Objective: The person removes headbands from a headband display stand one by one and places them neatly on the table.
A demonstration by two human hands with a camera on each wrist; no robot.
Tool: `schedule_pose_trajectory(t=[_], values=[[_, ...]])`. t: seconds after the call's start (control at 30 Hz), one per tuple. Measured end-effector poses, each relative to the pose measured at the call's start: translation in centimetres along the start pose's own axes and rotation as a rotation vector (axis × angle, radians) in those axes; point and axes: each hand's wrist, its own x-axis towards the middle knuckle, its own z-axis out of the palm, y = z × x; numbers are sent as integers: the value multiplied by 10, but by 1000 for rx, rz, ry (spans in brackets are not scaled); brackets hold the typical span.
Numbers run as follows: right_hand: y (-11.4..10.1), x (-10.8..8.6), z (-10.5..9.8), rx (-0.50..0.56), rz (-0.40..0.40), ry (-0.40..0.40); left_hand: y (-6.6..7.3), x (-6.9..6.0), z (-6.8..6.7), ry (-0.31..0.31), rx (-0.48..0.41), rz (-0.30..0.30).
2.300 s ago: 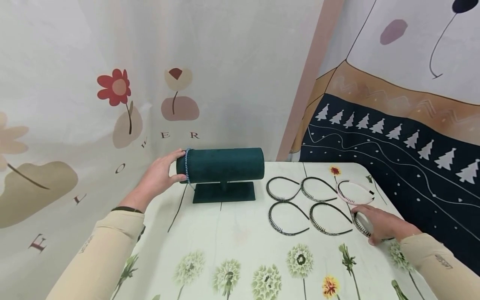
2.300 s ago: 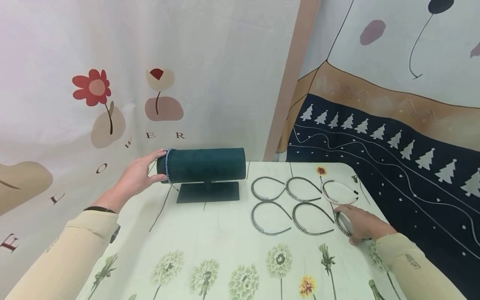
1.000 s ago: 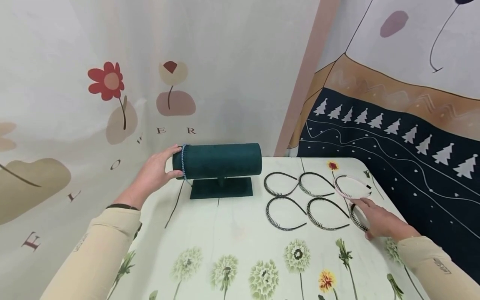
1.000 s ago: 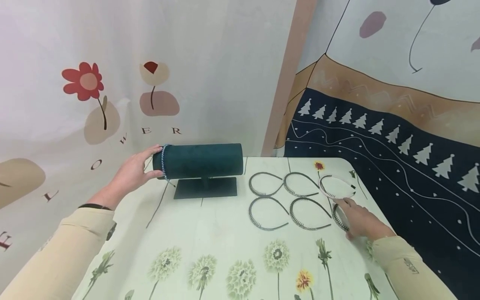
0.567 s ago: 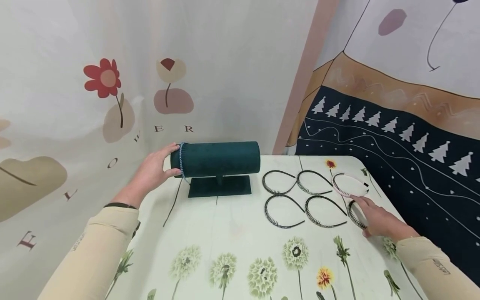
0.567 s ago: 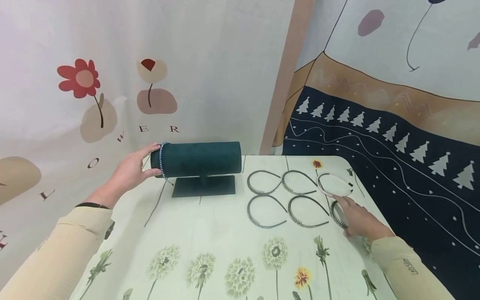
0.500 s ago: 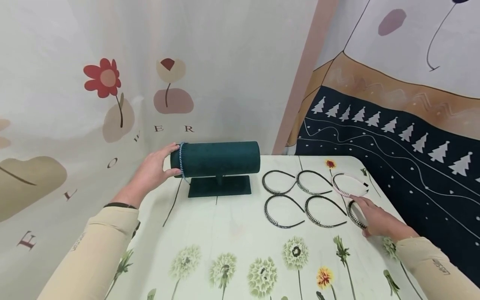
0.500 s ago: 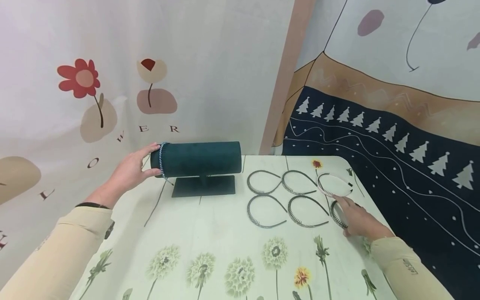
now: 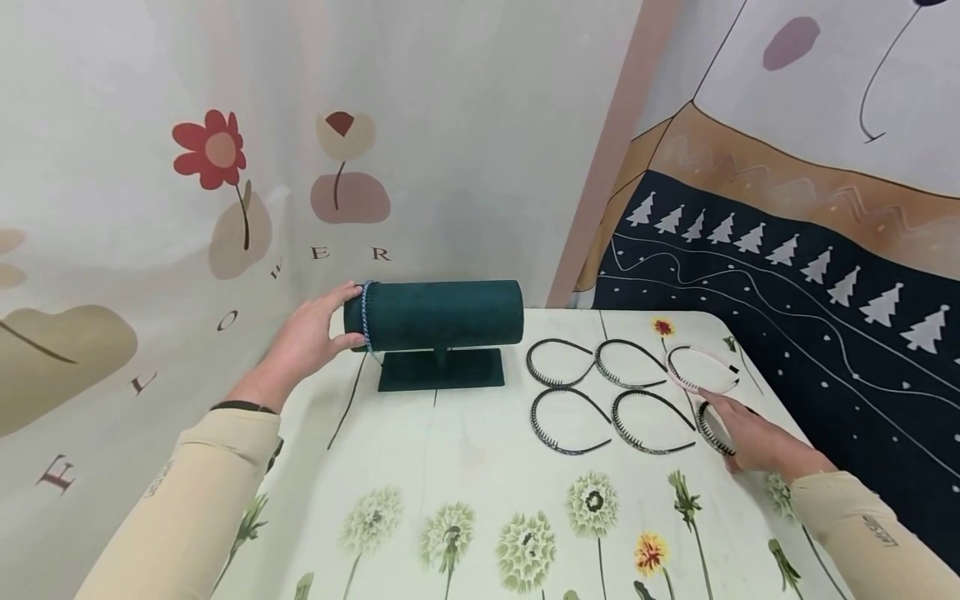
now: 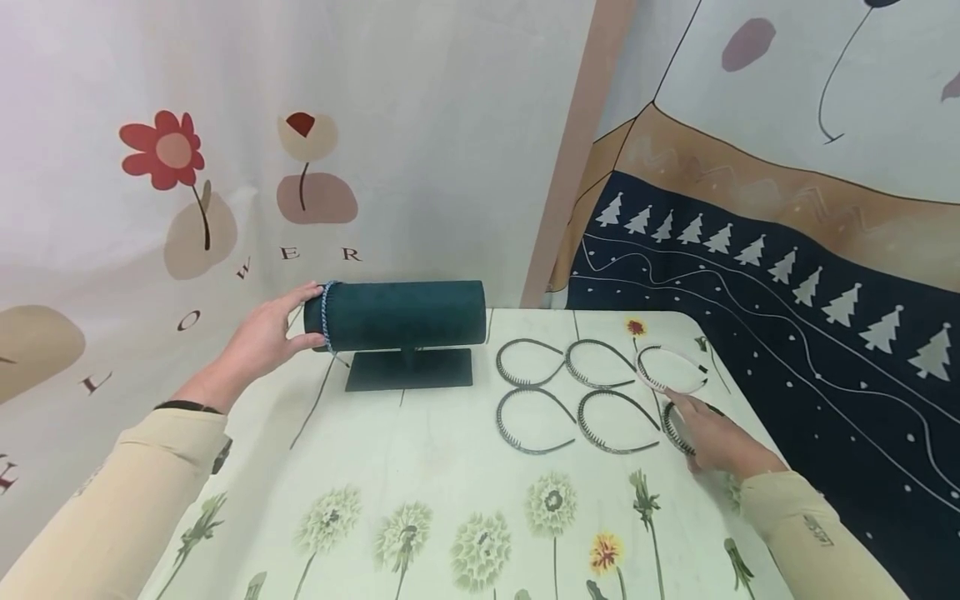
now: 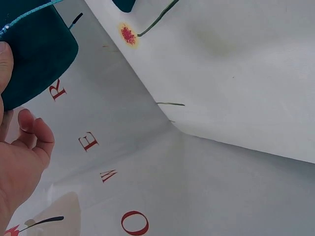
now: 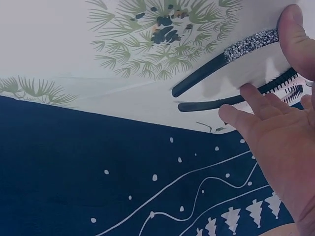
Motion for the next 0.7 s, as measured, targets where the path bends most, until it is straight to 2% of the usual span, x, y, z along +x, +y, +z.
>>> schedule_pose_trajectory(t=[0.53,0.7], values=[[-4,1,-5,-30,20,-27,0,0,0,-9,-14,2],[-3,-1,-4,3,9,-27,2,0,0,-18,-5,0]])
